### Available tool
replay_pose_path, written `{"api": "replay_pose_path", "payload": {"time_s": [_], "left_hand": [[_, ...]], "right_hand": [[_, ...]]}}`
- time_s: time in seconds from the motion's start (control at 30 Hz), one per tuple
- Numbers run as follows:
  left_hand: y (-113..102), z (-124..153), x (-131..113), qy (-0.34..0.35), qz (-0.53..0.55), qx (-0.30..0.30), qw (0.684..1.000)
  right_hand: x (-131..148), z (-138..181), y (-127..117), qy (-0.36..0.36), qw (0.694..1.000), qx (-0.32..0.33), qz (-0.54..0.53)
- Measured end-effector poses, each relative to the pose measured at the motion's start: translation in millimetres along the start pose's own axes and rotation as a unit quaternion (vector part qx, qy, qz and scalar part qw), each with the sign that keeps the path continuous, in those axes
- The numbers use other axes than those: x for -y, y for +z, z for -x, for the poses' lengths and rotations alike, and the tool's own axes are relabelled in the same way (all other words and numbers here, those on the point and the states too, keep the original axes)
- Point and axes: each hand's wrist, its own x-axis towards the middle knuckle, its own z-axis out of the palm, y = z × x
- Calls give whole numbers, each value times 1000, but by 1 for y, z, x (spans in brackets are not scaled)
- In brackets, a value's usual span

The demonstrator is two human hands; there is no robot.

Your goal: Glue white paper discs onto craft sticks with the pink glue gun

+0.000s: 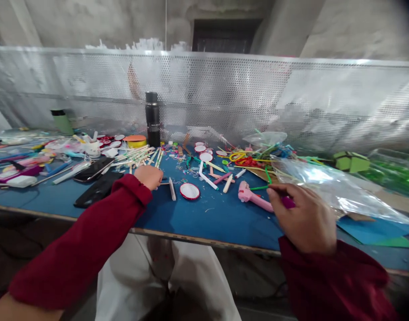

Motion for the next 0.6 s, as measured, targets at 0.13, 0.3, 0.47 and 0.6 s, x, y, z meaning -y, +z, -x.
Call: {"api": "replay_pose_path", "payload": {"time_s": [0.13, 0.3, 0.47, 0.6], "left_hand": [[-2, 3, -3, -14, -20, 24, 999], [-14, 12, -8, -13, -75, 8, 997], [-28, 21, -5, -57, -80, -85, 991], [-35, 17, 7, -93, -53, -138, 985]], "right_hand": [[9, 8, 4, 3, 999, -18, -27], [24, 23, 3, -1, 998, 11, -59], [33, 36, 4, -8, 996, 9, -87], [42, 43, 8, -21, 994, 15, -108]]}}
